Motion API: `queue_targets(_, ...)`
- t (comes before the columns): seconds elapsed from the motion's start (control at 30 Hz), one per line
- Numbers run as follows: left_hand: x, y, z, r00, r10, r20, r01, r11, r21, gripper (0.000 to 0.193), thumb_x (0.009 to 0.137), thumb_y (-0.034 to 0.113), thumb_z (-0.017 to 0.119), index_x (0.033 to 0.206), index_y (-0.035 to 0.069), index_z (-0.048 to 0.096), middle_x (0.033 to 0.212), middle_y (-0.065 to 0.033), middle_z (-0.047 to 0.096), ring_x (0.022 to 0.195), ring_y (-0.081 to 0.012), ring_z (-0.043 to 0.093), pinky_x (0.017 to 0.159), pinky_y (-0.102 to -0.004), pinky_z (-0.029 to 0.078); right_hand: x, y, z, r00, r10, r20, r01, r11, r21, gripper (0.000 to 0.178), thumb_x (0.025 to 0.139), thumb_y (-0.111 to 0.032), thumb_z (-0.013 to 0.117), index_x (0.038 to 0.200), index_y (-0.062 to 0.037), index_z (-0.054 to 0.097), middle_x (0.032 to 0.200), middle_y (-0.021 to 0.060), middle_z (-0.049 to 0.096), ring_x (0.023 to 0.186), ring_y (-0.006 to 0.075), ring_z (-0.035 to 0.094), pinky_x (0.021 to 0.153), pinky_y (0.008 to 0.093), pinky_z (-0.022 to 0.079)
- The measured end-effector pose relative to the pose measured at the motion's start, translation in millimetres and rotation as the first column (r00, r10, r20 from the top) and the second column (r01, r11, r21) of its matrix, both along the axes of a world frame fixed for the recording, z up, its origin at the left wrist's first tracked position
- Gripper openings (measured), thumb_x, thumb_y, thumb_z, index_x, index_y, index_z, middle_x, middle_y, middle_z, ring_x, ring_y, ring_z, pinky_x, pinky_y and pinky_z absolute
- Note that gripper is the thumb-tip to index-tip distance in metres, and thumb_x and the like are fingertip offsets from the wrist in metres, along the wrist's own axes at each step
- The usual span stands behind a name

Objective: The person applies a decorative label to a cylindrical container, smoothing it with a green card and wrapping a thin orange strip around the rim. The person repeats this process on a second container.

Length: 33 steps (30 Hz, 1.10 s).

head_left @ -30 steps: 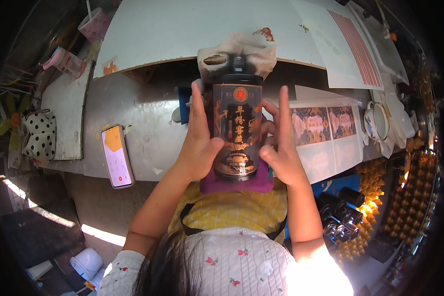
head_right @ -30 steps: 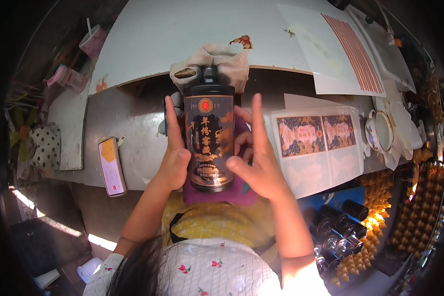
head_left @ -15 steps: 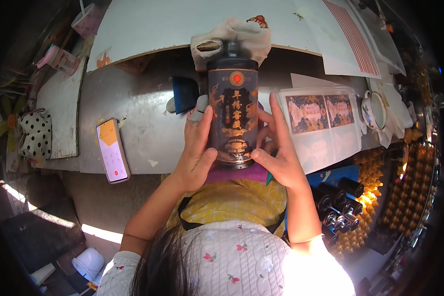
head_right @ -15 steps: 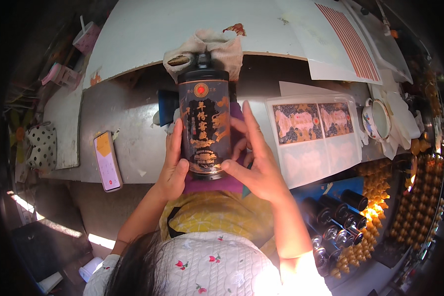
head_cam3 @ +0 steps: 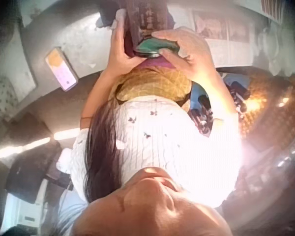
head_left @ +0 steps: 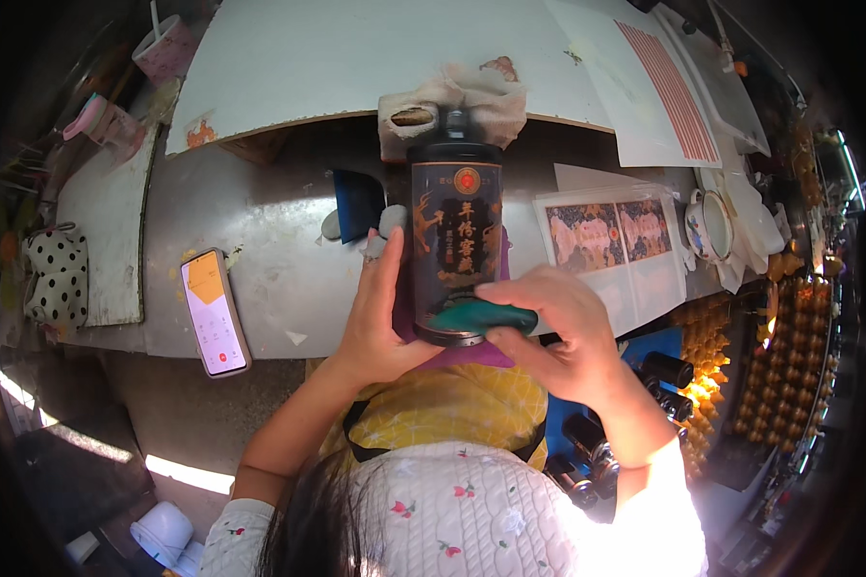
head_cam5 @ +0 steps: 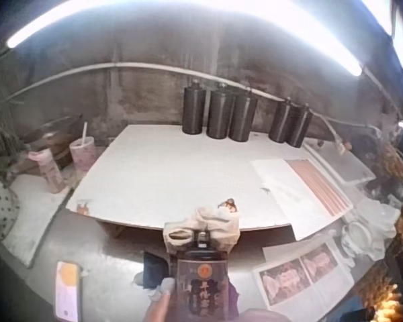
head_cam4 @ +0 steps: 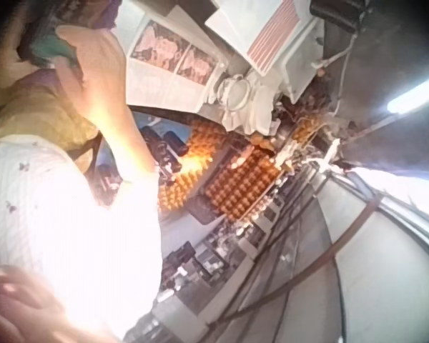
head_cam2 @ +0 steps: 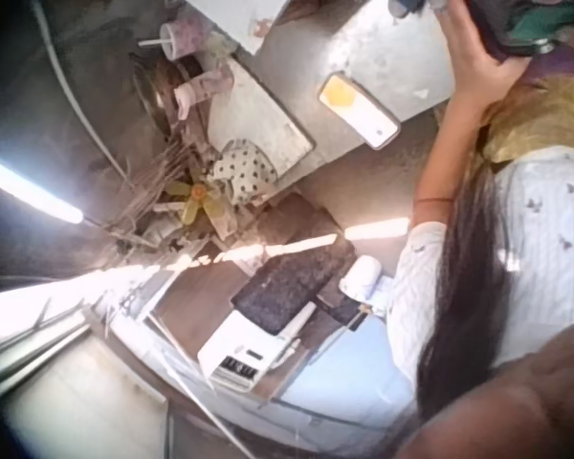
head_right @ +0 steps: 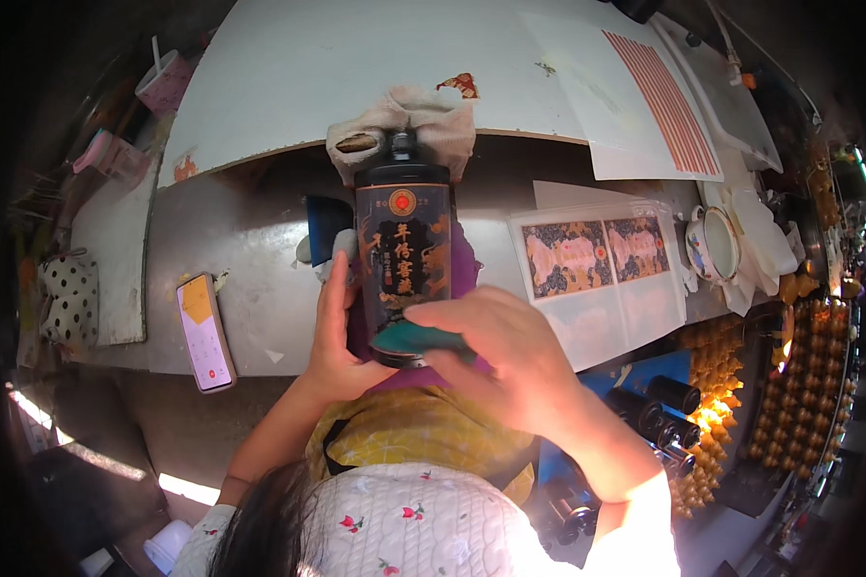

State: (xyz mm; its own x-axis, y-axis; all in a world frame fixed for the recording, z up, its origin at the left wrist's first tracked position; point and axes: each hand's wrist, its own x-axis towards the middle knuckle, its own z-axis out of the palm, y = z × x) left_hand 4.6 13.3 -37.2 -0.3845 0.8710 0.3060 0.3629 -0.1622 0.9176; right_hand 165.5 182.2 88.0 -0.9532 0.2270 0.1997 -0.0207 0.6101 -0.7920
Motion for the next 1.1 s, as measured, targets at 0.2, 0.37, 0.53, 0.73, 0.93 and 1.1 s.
queue_targets(0.2, 4, 2, 3, 0.997, 0.074, 0.012, -0.074, 0.997, -0.017, 0.123, 0.07, 0.017, 0.089, 0.161, -0.003, 0.008, 0.152, -0.0226, 0.043, 0.14, -0.0386, 0.044, 0.122, -0.0522, 0.019, -89, 59, 8, 0.899, -0.248, -0.36, 0.304, 0.947, 0.106, 0.032, 0.082, -0.006, 0.073, 0.113, -0.0036, 0.07, 0.108, 0.0111, 0.073, 0.09, 0.0281, 0.068, 0.075, 0.0383, 0.053)
queue_targets(0.37, 3, 4, 10, 0.989, 0.117, -0.095, -0.122, 0.991, -0.054, 0.122, 0.072, 0.027, 0.09, 0.16, -0.004, 0.012, 0.15, -0.0221, 0.047, 0.14, -0.039, 0.045, 0.123, -0.0601, 0.009, -9, -11, -16, 0.922, 0.221, -0.318, 0.01, 0.808, 0.589, 0.027, 0.068, -0.011, 0.076, 0.094, -0.0056, 0.076, 0.103, 0.0054, 0.074, 0.079, 0.0187, 0.064, 0.064, 0.0307, 0.052)
queue_targets(0.53, -2, 8, 24, 0.962, 0.126, -0.243, -0.129, 0.992, 0.006, 0.12, 0.069, 0.034, 0.089, 0.16, -0.001, 0.018, 0.135, -0.0152, 0.06, 0.126, -0.0356, 0.057, 0.12, -0.0655, 0.005, -20, 10, 7, 0.953, 0.006, -0.302, 0.157, 0.845, 0.511, 0.03, 0.066, -0.008, 0.076, 0.097, -0.0083, 0.076, 0.098, 0.001, 0.075, 0.079, 0.0165, 0.063, 0.065, 0.0287, 0.052)
queue_targets(0.73, 0, 7, 22, 0.953, 0.133, -0.273, -0.129, 0.991, 0.034, 0.12, 0.07, 0.034, 0.089, 0.16, -0.001, 0.018, 0.133, -0.0179, 0.059, 0.118, -0.0379, 0.06, 0.122, -0.0637, 0.009, -5, -18, 27, 0.99, 0.143, -0.012, -0.119, 0.863, 0.491, 0.033, 0.069, -0.008, 0.078, 0.102, -0.01, 0.076, 0.095, -0.0011, 0.074, 0.078, 0.0209, 0.063, 0.069, 0.0335, 0.05)
queue_targets(0.93, 5, 7, 20, 0.961, 0.228, -0.156, -0.22, 0.973, 0.068, 0.123, 0.07, 0.036, 0.089, 0.159, -0.006, 0.015, 0.128, -0.0225, 0.061, 0.116, -0.0418, 0.061, 0.123, -0.0635, 0.011, -79, 38, 36, 0.971, -0.072, -0.226, 0.191, 0.805, 0.562, 0.027, 0.073, -0.013, 0.078, 0.1, -0.0076, 0.076, 0.09, 0.0, 0.072, 0.071, 0.0182, 0.059, 0.065, 0.0344, 0.048)
queue_targets(1.1, 1, 8, 21, 0.962, 0.212, -0.171, -0.209, 0.977, 0.039, 0.124, 0.071, 0.038, 0.089, 0.157, -0.009, 0.013, 0.12, -0.0233, 0.063, 0.113, -0.0414, 0.063, 0.123, -0.0619, 0.014, -22, -18, 30, 0.944, 0.328, 0.026, -0.254, 0.676, 0.692, 0.03, 0.071, -0.012, 0.079, 0.101, -0.009, 0.077, 0.09, 0.0005, 0.072, 0.069, 0.0151, 0.056, 0.059, 0.0303, 0.046)
